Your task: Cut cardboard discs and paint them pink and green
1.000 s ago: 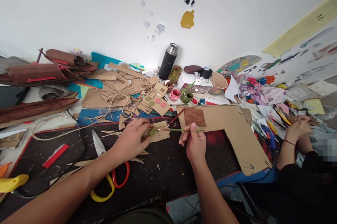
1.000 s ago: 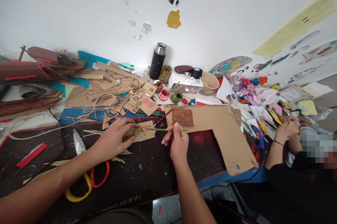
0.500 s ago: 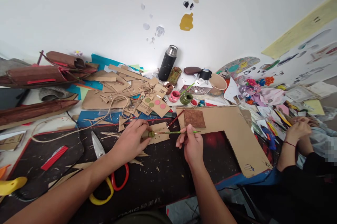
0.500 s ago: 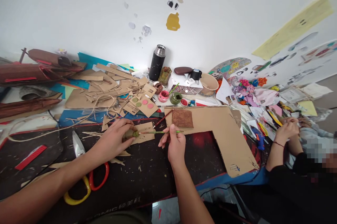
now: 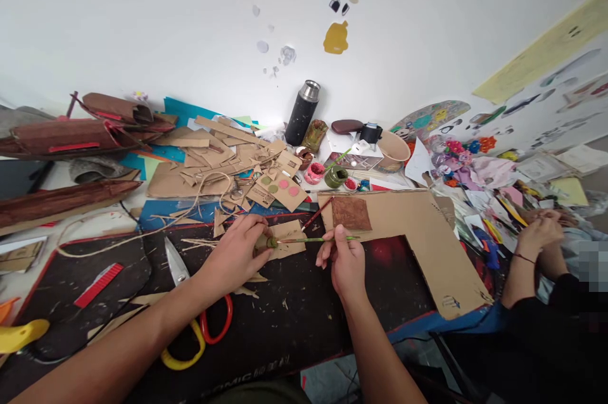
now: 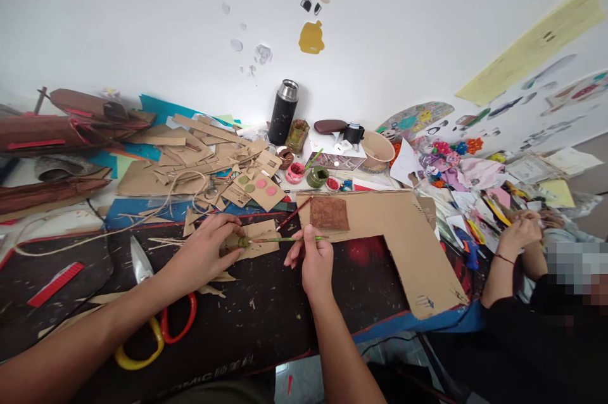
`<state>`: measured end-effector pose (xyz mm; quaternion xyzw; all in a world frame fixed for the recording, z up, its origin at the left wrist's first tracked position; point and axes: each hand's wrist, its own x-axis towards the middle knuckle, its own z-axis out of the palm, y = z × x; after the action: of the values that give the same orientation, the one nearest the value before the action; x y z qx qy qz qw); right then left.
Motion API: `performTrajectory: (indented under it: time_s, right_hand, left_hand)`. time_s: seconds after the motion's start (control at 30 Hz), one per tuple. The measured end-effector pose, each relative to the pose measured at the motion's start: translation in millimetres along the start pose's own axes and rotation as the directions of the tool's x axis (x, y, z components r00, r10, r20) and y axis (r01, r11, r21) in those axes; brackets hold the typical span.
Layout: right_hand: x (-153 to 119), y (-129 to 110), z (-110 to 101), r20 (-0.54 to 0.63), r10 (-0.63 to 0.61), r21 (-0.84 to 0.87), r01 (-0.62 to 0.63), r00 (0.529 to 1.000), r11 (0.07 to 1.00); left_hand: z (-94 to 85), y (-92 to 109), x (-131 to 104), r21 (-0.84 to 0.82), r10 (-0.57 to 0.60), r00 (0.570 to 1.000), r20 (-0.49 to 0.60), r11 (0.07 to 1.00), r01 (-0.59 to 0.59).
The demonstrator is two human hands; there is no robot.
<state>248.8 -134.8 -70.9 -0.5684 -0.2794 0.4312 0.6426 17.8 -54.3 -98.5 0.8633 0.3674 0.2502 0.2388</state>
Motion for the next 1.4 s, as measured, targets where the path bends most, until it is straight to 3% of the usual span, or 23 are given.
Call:
performTrajectory:
  time_s: [0.23, 0.47, 0.67, 1.1, 1.4]
  right_hand:
    - [2.6, -4.3, -1.2, -0.065, -0.04, 0.026, 0.042, 0.997, 0.999]
    - [0.0, -3.0, 0.1, -0.019, 0.002, 0.014, -0.002, 1.0, 1.0]
    - [2.4, -3.2, -1.0, -0.052, -0.035, 0.013, 0.036, 0.998, 0.999]
    - [-1.4, 1.3, 0.5, 0.067, -0.027, -0.05, 0.03, 0.997, 0.998]
    - [-0.7, -7.8, -4.2, -0.018, -0.039, 0.003, 0.039, 0.999, 0.999]
  left_hand:
    - [0.2, -0.4, -0.5, -0.002, 0.004, 1.0, 0.006, 1.0, -0.004]
    - [1.4, -1.4, -0.4, 0.007, 0.018, 1.0, 0.004, 1.0, -0.018]
    - [1.6, -0.6, -0.2, -0.002, 0.007, 1.0, -0.004, 1.0, -0.007]
    - [0.7, -1.8, -0.2, 0.004, 0.005, 1.0, 0.024, 1.0, -0.005]
    - [1.0, -0.9, -0.1, -0.013, 0.014, 1.0, 0.005, 1.0, -0.014]
